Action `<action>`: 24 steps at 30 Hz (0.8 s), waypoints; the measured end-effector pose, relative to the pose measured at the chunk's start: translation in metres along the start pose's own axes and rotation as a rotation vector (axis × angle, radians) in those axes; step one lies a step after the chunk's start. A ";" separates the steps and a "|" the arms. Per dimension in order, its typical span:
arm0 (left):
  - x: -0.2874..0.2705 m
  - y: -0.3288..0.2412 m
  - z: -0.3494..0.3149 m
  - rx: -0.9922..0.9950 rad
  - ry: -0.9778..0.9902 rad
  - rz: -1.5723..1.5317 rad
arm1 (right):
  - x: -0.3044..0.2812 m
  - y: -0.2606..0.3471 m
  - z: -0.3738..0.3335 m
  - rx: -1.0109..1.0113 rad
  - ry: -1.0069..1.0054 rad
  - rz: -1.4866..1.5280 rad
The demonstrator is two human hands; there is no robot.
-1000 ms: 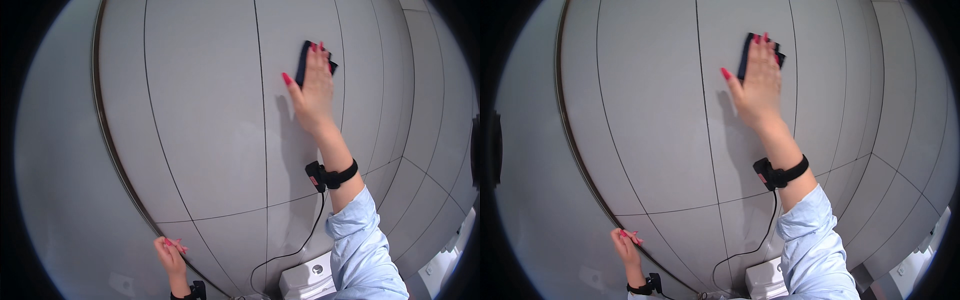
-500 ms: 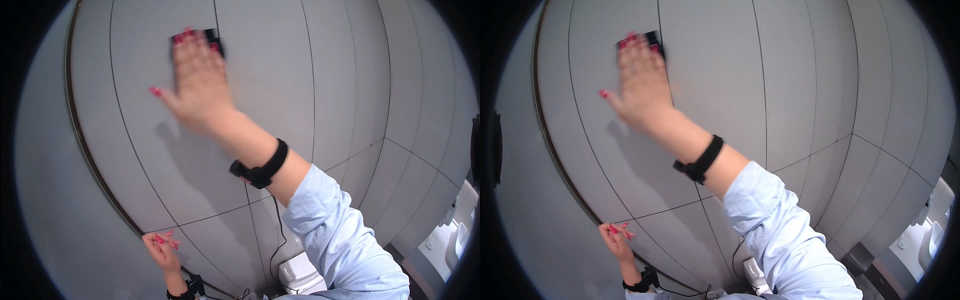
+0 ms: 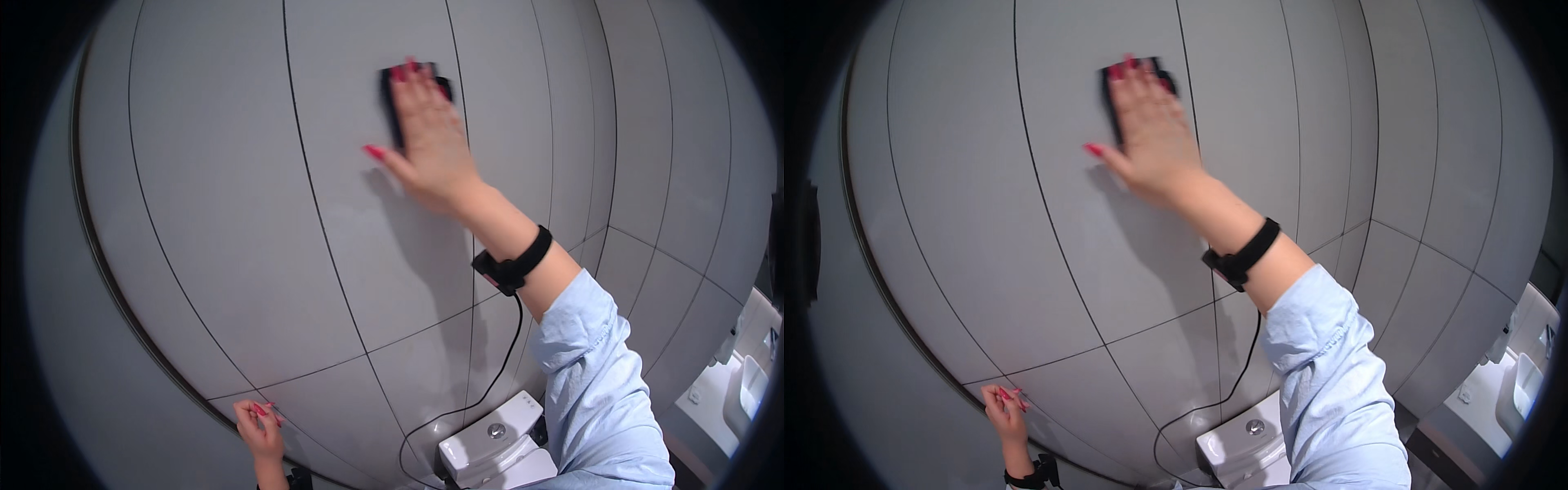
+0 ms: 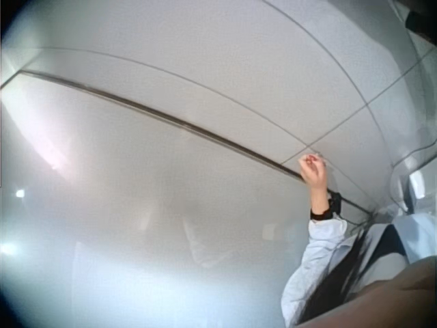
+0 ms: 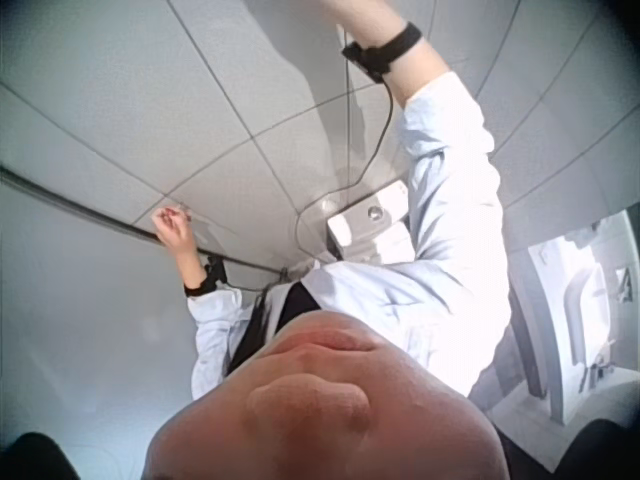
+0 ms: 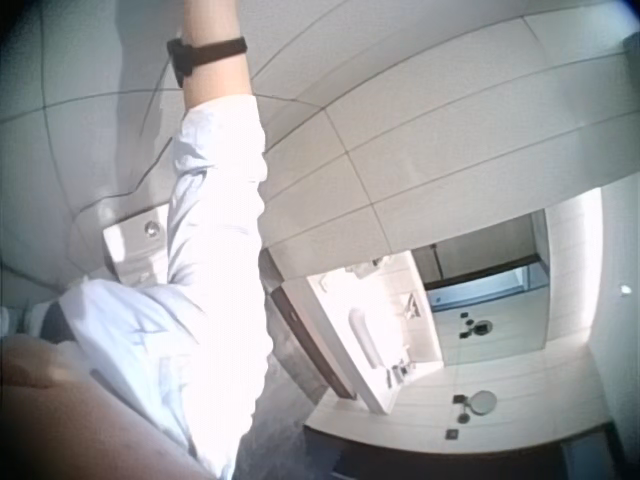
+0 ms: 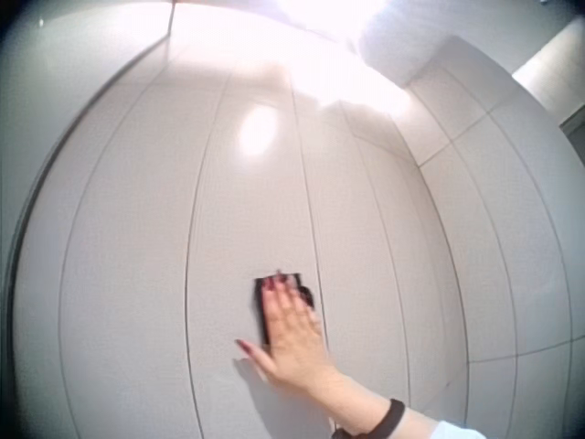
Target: The person wipes the wall and door with a cloth by hand in a restroom.
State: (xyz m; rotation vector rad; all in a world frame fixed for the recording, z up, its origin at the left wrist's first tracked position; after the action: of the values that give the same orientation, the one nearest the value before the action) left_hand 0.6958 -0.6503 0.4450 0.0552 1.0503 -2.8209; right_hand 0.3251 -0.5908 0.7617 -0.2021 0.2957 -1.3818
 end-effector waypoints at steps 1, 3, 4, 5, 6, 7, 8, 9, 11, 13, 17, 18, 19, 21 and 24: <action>0.001 0.001 0.000 -0.017 0.012 0.000 | -0.005 -0.020 -0.009 0.052 0.012 -0.059; 0.004 0.003 0.001 -0.059 0.040 0.004 | -0.016 -0.048 -0.023 0.135 -0.009 -0.057; 0.004 0.000 0.002 -0.045 0.046 0.015 | -0.019 -0.062 -0.031 0.168 -0.034 -0.070; 0.003 -0.003 0.003 -0.032 0.050 0.028 | -0.020 -0.075 -0.038 0.201 -0.059 -0.080; 0.002 -0.007 0.005 -0.020 0.054 0.041 | -0.020 -0.089 -0.046 0.234 -0.083 -0.089; 0.006 -0.012 0.005 0.015 0.050 0.040 | -0.025 -0.107 -0.052 0.292 -0.112 -0.100; 0.006 -0.016 0.006 0.041 0.044 0.052 | -0.028 -0.117 -0.060 0.381 -0.136 -0.086; 0.006 -0.020 0.006 0.068 0.038 0.064 | -0.028 -0.126 -0.068 0.471 -0.159 -0.073; 0.004 -0.026 0.010 0.054 0.025 0.061 | -0.025 -0.122 -0.071 0.664 -0.210 0.065; 0.008 -0.039 0.018 0.059 0.044 0.071 | -0.021 -0.109 -0.069 0.732 -0.222 0.087; 0.022 -0.065 0.041 0.206 0.077 0.018 | -0.003 -0.054 -0.040 0.521 -0.167 -0.057; 0.022 -0.066 0.043 0.235 0.070 -0.018 | 0.005 -0.033 -0.029 0.455 -0.144 -0.055; 0.024 -0.070 0.045 0.269 0.070 -0.047 | 0.011 -0.015 -0.018 0.419 -0.123 -0.048; 0.034 -0.074 0.046 0.216 0.033 -0.081 | 0.026 0.022 0.000 0.331 -0.101 -0.054; 0.056 -0.092 0.048 0.333 0.016 0.014 | 0.054 0.086 0.021 0.199 -0.033 0.028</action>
State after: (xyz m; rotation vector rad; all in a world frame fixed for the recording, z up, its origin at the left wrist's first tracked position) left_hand 0.6287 -0.6189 0.5372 0.1162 0.5697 -2.9545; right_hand 0.4211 -0.6296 0.7503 -0.0559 0.1320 -1.3697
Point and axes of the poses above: each hand's wrist, its own z-axis towards the middle knuckle, its own x-axis out of the palm, y = z × x, the point moved 8 cm from there along z, towards the middle knuckle, and after that the axes turned 1 degree about -x, right-handed, at the moved point
